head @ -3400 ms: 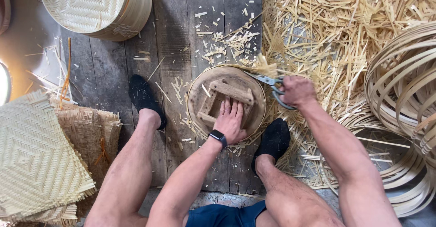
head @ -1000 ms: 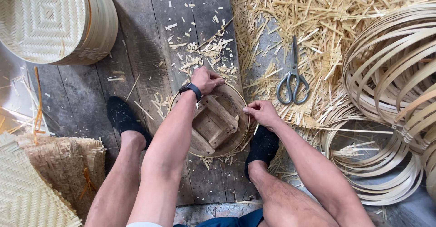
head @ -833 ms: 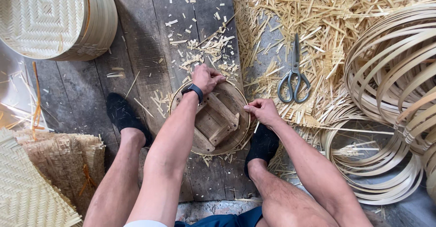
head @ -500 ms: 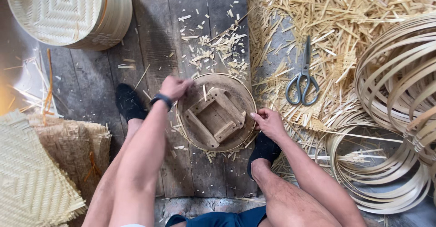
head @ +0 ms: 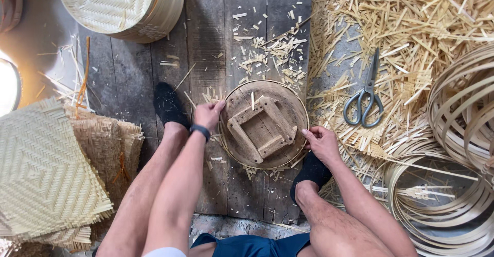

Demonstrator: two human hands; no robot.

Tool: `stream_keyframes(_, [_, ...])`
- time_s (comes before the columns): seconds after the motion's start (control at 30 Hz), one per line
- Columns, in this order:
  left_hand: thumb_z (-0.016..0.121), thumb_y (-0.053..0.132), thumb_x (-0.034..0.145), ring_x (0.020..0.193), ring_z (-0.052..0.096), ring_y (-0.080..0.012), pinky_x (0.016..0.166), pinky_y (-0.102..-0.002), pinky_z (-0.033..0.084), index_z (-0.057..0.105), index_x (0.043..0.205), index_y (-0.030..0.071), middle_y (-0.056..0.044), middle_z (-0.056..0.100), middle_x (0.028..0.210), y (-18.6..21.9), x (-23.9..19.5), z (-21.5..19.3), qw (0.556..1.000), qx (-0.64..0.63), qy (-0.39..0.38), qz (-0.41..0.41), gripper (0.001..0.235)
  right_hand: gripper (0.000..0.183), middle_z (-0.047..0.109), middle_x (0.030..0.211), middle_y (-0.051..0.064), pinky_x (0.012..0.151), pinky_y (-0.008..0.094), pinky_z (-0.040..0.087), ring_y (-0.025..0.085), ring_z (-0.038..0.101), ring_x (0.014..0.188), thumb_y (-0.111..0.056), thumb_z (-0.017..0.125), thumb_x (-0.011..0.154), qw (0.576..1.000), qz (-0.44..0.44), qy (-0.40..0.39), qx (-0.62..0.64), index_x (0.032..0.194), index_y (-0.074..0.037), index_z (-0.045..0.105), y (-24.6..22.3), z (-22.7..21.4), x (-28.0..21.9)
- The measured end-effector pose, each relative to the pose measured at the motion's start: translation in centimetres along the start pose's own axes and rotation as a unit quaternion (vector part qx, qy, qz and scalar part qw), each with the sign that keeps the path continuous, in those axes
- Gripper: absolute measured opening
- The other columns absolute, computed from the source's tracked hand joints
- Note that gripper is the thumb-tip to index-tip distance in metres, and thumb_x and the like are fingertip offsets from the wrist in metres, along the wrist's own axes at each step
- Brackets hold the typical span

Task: The person trims the excess woven bamboo around a circular basket base using shears while holding the base steady on a wooden block. They repeatedly flip the basket, trim the edges, and stack the finished pieces with others nearby.

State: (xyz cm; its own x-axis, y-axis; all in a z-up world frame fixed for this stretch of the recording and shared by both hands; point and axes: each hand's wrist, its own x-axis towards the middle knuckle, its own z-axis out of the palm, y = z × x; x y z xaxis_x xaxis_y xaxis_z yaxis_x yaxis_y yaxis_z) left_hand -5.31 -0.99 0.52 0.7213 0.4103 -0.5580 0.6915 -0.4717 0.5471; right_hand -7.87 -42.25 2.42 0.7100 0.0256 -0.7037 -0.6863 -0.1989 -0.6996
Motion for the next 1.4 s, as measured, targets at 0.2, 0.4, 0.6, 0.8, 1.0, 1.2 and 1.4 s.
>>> stream_keyframes(0.2, [0.087, 0.037, 0.082, 0.06, 0.059, -0.0107, 0.05, -0.026, 0.048, 0.078, 0.101, 0.0, -0.003, 0.071, 0.081, -6.3, -8.0, 1.8, 0.928, -0.297, -0.028, -0.222, 0.043, 0.028, 0.073, 0.082, 0.005, 0.057, 0.026, 0.06, 0.009, 0.066, 0.066, -0.02, 0.075, 0.092, 1.0, 0.003, -0.002, -0.014, 0.106, 0.004, 0.071, -0.4, 0.4, -0.6])
stream_keyframes(0.4, [0.087, 0.036, 0.078, 0.062, 0.068, -0.0132, 0.052, -0.03, 0.058, 0.075, 0.099, -0.002, -0.005, 0.074, 0.08, -3.9, -7.6, 2.9, 0.924, -0.305, 0.005, -0.231, 0.045, 0.028, 0.073, 0.086, 0.007, 0.061, 0.028, 0.057, 0.012, 0.065, 0.069, -0.02, 0.076, 0.093, 0.996, 0.007, 0.058, -0.071, 0.112, 0.0, 0.074, -3.2, -0.1, 0.4])
stream_keyframes(0.6, [0.092, 0.018, 0.077, 0.07, 0.069, -0.0211, 0.061, -0.034, 0.063, 0.064, 0.099, -0.004, -0.01, 0.069, 0.086, -1.3, -11.4, 7.1, 0.916, -0.33, -0.037, -0.227, 0.042, 0.034, 0.073, 0.096, 0.009, 0.071, 0.029, 0.061, 0.015, 0.071, 0.077, -0.008, 0.074, 0.09, 0.998, 0.003, 0.032, 0.059, 0.122, 0.002, 0.065, -2.8, -2.1, 2.0])
stream_keyframes(0.8, [0.077, -0.006, 0.083, 0.08, 0.076, -0.0249, 0.071, -0.038, 0.068, 0.051, 0.099, -0.001, -0.015, 0.07, 0.093, -2.3, -15.8, 11.9, 0.83, -0.49, -0.049, -0.262, 0.032, 0.018, 0.069, 0.095, 0.01, 0.072, 0.037, 0.066, 0.019, 0.071, 0.08, -0.002, 0.07, 0.094, 0.979, 0.028, -0.003, 0.202, 0.107, 0.007, 0.061, 3.1, -1.0, 2.3])
stream_keyframes(1.0, [0.078, -0.006, 0.082, 0.077, 0.074, -0.0261, 0.069, -0.038, 0.068, 0.051, 0.105, -0.002, -0.015, 0.069, 0.093, -1.9, -15.3, 11.8, 0.845, -0.462, -0.045, -0.265, 0.036, 0.011, 0.069, 0.087, 0.012, 0.066, 0.036, 0.065, 0.02, 0.072, 0.072, 0.0, 0.071, 0.092, 0.986, 0.037, 0.032, 0.158, 0.096, 0.007, 0.063, 2.1, -0.7, 2.3])
stream_keyframes(1.2, [0.082, 0.019, 0.079, 0.076, 0.069, -0.0219, 0.061, -0.034, 0.055, 0.059, 0.116, 0.005, -0.009, 0.072, 0.095, 2.7, -16.7, 6.7, 0.865, -0.453, -0.097, -0.194, 0.045, 0.03, 0.065, 0.101, 0.013, 0.073, 0.033, 0.059, 0.02, 0.066, 0.084, -0.009, 0.077, 0.088, 0.979, -0.148, 0.111, -0.089, 0.113, 0.002, 0.064, -6.7, -0.2, -2.6])
stream_keyframes(1.4, [0.085, 0.022, 0.081, 0.104, 0.064, -0.0307, 0.091, -0.042, 0.053, 0.055, 0.113, -0.001, -0.02, 0.062, 0.116, 11.0, -18.4, -1.9, 0.969, -0.024, 0.127, 0.21, 0.049, 0.051, 0.059, 0.118, 0.012, 0.094, 0.038, 0.055, 0.021, 0.061, 0.106, -0.03, 0.066, 0.095, 0.954, -0.276, -0.109, -0.035, 0.134, -0.002, 0.049, -17.3, 4.4, -5.5])
